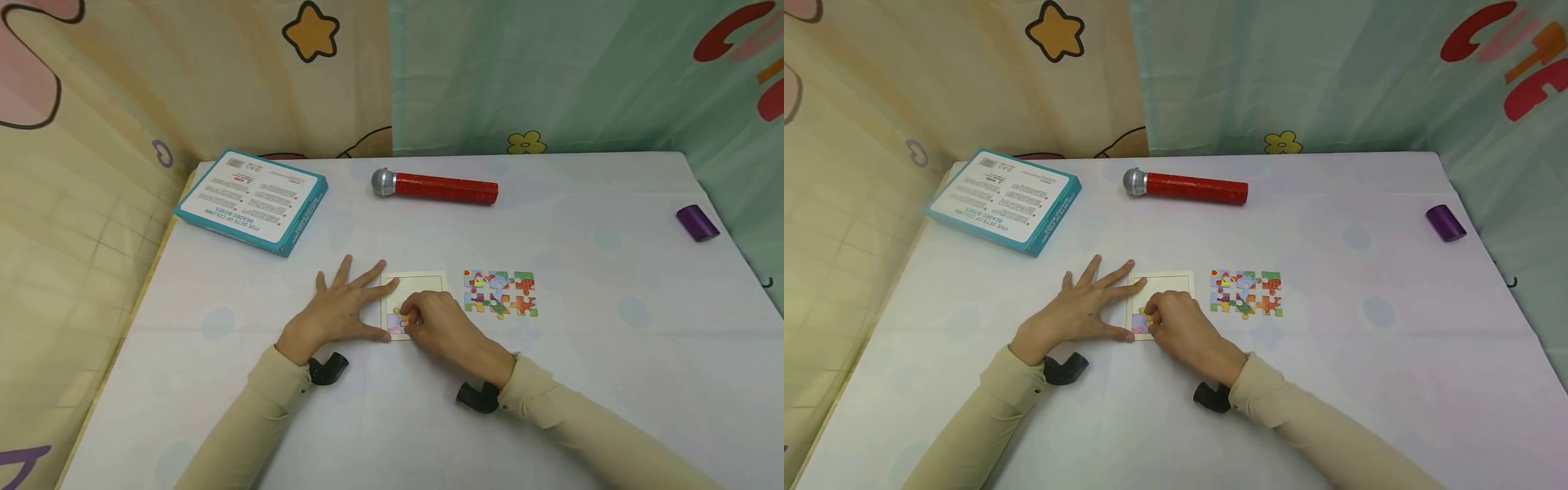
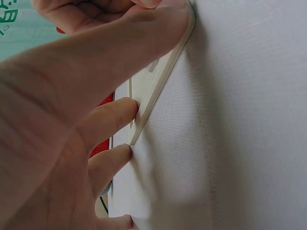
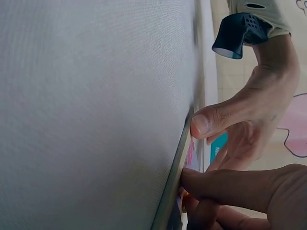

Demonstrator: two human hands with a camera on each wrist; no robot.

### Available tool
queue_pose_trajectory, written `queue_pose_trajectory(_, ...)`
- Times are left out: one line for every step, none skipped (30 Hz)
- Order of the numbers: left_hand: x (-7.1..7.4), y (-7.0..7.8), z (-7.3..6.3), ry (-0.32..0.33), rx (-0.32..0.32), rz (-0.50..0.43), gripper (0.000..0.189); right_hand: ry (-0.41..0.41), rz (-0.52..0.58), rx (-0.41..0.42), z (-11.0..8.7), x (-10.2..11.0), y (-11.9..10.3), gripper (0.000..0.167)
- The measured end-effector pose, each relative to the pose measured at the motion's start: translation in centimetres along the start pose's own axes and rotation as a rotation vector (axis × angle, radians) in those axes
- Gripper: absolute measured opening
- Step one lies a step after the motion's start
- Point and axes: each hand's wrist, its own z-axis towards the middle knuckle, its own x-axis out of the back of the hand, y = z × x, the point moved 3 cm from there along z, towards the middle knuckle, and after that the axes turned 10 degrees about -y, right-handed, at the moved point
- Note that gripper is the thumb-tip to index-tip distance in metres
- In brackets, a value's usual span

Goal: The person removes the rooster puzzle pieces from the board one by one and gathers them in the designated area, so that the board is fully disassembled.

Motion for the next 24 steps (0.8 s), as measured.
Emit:
queue_pose_trajectory(0.0, 0.0, 0.0, 0.0, 0.001, 0.0, 0.09, 0.002, 0.004, -0.001, 0.0, 0.0, 0.0, 0.017)
queue_pose_trajectory(0.0, 0.0, 0.0, 0.0, 0.002, 0.001, 0.09, 0.006, 0.011, -0.003, 0.0, 0.0, 0.0, 0.017)
queue_pose_trajectory(0.0, 0.0, 0.0, 0.0, 0.003, 0.002, 0.09, 0.012, 0.018, -0.001, 0.0, -0.1, 0.1, 0.017)
queue_pose_trajectory(0.0, 0.0, 0.0, -0.001, 0.004, 0.001, 0.09, 0.016, 0.023, 0.001, 0.0, -0.1, 0.1, 0.016)
queue_pose_trajectory(0.0, 0.0, 0.0, -0.001, 0.005, 0.0, 0.09, 0.019, 0.025, 0.007, 0.0, -0.1, 0.1, 0.016)
queue_pose_trajectory(-0.1, 0.0, 0.0, -0.001, 0.005, -0.001, 0.09, 0.023, 0.027, 0.015, -0.1, -0.1, 0.1, 0.016)
queue_pose_trajectory(-0.1, 0.0, 0.1, -0.001, 0.005, -0.001, 0.09, 0.025, 0.03, 0.023, -0.1, -0.1, 0.1, 0.016)
queue_pose_trajectory(-0.1, -0.1, 0.1, 0.0, 0.004, -0.002, 0.09, 0.025, 0.032, 0.027, -0.1, -0.1, 0.1, 0.015)
queue_pose_trajectory(-0.1, -0.1, 0.0, 0.001, 0.002, -0.003, 0.09, 0.025, 0.031, 0.033, -0.2, -0.1, 0.1, 0.014)
queue_pose_trajectory(-0.1, -0.1, 0.0, 0.001, 0.001, -0.004, 0.09, 0.021, 0.037, 0.033, -0.2, 0.0, 0.1, 0.013)
queue_pose_trajectory(-0.1, 0.0, 0.0, 0.0, 0.0, -0.005, 0.09, 0.019, 0.042, 0.038, -0.3, 0.0, 0.1, 0.012)
queue_pose_trajectory(-0.1, 0.0, 0.0, -0.001, -0.001, -0.004, 0.09, 0.018, 0.055, 0.039, -0.3, 0.0, 0.2, 0.01)
queue_pose_trajectory(-0.1, 0.0, 0.0, -0.001, -0.002, -0.002, 0.09, 0.014, 0.075, 0.038, -0.4, 0.0, 0.2, 0.009)
queue_pose_trajectory(-0.1, 0.0, 0.0, -0.003, -0.001, -0.003, 0.09, 0.012, 0.103, 0.038, -0.4, 0.0, 0.3, 0.007)
queue_pose_trajectory(-0.1, 0.0, 0.0, -0.005, -0.001, -0.004, 0.09, 0.009, 0.137, 0.044, -0.5, 0.0, 0.5, 0.006)
queue_pose_trajectory(-0.1, 0.0, 0.0, -0.006, 0.001, -0.004, 0.09, 0.005, 0.175, 0.048, -0.5, 0.0, 0.7, 0.006)
queue_pose_trajectory(-0.1, -0.1, 0.0, -0.005, 0.001, -0.004, 0.09, 0.005, 0.209, 0.056, -0.6, 0.0, 0.8, 0.005)
queue_pose_trajectory(-0.1, -0.1, 0.0, -0.004, 0.001, -0.004, 0.09, 0.004, 0.246, 0.058, -0.7, 0.0, 0.9, 0.005)
queue_pose_trajectory(-0.1, -0.1, 0.0, -0.003, 0.001, -0.005, 0.09, 0.004, 0.278, 0.061, -0.8, 0.1, 1.0, 0.005)
queue_pose_trajectory(-0.1, -0.1, 0.0, -0.003, 0.001, -0.008, 0.091, 0.007, 0.304, 0.062, -0.9, 0.2, 1.1, 0.005)
queue_pose_trajectory(-0.1, -0.1, 0.0, -0.002, 0.001, -0.007, 0.091, 0.01, 0.322, 0.06, -1.1, 0.3, 1.2, 0.005)
queue_pose_trajectory(-0.1, -0.1, 0.1, -0.002, 0.001, -0.006, 0.091, 0.014, 0.334, 0.054, -1.2, 0.4, 1.3, 0.005)
queue_pose_trajectory(-0.1, -0.1, 0.1, -0.001, 0.0, -0.006, 0.091, 0.018, 0.344, 0.046, -1.4, 0.6, 1.4, 0.004)
queue_pose_trajectory(-0.1, 0.0, 0.1, -0.002, 0.002, -0.005, 0.091, 0.021, 0.353, 0.034, -1.7, 0.8, 1.5, 0.004)
